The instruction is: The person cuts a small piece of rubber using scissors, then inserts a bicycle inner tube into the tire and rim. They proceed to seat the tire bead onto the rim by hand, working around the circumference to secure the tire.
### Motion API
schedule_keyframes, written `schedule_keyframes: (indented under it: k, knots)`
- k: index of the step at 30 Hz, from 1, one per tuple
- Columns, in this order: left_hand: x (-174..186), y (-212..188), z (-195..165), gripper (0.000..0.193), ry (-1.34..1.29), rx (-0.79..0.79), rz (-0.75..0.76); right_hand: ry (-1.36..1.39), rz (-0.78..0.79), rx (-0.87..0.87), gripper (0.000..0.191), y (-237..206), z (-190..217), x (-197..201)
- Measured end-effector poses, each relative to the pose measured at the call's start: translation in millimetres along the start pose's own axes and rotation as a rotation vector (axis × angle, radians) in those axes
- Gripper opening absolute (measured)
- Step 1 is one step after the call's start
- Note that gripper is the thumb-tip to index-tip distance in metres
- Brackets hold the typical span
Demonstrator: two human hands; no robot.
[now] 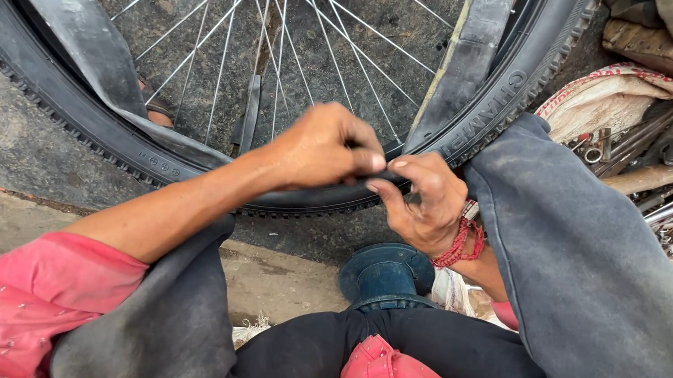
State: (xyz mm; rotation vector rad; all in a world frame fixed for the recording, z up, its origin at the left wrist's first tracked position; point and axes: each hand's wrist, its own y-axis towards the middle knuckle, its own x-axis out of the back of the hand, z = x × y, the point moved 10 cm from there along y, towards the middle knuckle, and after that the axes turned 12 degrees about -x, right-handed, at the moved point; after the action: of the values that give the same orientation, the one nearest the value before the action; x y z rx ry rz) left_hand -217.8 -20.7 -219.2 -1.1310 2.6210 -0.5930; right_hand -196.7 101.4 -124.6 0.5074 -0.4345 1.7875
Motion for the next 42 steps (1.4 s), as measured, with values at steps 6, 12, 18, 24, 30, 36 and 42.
schedule_keyframes:
  k: [6,12,18,24,30,36,42]
  knots:
    - [19.4,-1.8,3.2,0.017,0.56,-0.076,0.037,-0.017,0.016,0.11,0.036,-6.6,9.1,5.7]
    - [5.4,4.5,12.2,0.016,0.567,-0.068,0.132,-0.034,0.055,0.08,0.032,-11.4,3.1,4.6]
    - [-2.6,6.8,22.7,0.013,0.575,-0.018,0.244,-0.04,0.086,0.049,0.03,-8.2,-2.9,2.0]
    - [-14.3,10.1,48.1,0.022,0.563,0.208,0.293,-0.046,0.093,0.049,0.029,-13.4,-6.3,3.4]
    - [-16.1,6.8,64.8,0.022,0.441,0.291,0.197,-0.009,0.171,-0.036,0.018,-39.4,-19.7,-2.2]
    - [-9.8,8.8,65.8,0.024,0.258,0.285,0.152,0.025,0.436,-0.663,0.018,-90.9,-92.2,-34.3]
    - [-7.8,6.6,52.9,0.037,0.485,0.228,0.125,0.461,0.558,-1.016,0.043,-116.2,-129.3,-67.1]
